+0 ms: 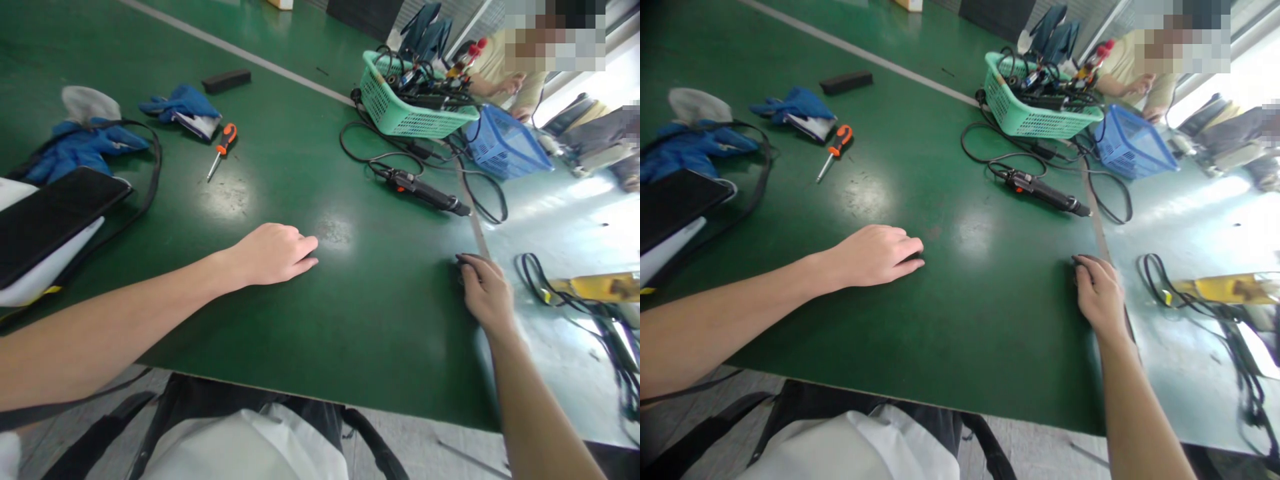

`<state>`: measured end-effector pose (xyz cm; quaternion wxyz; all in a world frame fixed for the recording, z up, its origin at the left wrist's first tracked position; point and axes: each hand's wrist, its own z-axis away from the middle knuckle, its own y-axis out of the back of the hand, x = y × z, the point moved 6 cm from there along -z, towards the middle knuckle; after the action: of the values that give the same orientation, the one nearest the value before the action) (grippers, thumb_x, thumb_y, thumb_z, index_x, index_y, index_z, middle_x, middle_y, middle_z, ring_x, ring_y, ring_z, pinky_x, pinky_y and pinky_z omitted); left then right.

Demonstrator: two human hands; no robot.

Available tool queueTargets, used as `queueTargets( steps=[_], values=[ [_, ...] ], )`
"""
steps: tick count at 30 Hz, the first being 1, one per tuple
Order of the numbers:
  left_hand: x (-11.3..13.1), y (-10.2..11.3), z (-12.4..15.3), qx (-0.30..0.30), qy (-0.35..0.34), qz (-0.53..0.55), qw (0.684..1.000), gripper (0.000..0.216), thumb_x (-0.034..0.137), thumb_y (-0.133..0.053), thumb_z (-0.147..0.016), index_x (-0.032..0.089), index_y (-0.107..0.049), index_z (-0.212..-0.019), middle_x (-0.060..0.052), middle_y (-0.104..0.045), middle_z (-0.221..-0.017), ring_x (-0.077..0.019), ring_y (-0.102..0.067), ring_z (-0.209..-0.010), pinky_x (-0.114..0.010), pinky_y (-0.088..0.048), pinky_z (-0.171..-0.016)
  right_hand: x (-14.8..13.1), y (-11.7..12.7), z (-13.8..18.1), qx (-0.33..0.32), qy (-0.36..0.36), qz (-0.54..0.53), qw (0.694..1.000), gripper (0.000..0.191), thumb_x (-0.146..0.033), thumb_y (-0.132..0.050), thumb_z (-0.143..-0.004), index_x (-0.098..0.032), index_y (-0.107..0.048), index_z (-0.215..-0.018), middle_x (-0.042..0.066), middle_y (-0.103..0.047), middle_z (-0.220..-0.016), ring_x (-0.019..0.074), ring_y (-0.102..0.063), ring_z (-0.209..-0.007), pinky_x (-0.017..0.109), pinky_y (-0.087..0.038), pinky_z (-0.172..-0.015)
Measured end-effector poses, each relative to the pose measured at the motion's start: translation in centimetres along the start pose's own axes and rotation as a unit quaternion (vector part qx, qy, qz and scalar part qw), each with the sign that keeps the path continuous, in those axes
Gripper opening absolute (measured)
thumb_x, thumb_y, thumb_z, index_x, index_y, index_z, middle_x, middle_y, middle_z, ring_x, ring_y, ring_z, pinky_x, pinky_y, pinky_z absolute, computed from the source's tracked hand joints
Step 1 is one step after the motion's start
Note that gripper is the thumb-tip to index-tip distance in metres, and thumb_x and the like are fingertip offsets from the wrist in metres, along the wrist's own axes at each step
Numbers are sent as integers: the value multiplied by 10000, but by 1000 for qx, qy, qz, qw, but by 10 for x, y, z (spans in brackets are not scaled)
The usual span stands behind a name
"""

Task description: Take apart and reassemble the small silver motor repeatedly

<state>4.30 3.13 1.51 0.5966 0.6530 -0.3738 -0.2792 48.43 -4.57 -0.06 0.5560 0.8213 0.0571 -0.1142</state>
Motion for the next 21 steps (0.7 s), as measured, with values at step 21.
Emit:
queueTargets(
  steps=[21],
  values=[
    [-19,6,-1,52,113,-27,992,261,265,-435,-1009,153,-671,-1018,-100,-743,-819,-261,-718,-713,-333,-449,-577,-331,-95,-13,-71,142,-92,983,395,-191,-322,-1043,-150,-569,-1349,231,-514,-1387,362,-404,-1389,642,-350,-1182]
  ],
)
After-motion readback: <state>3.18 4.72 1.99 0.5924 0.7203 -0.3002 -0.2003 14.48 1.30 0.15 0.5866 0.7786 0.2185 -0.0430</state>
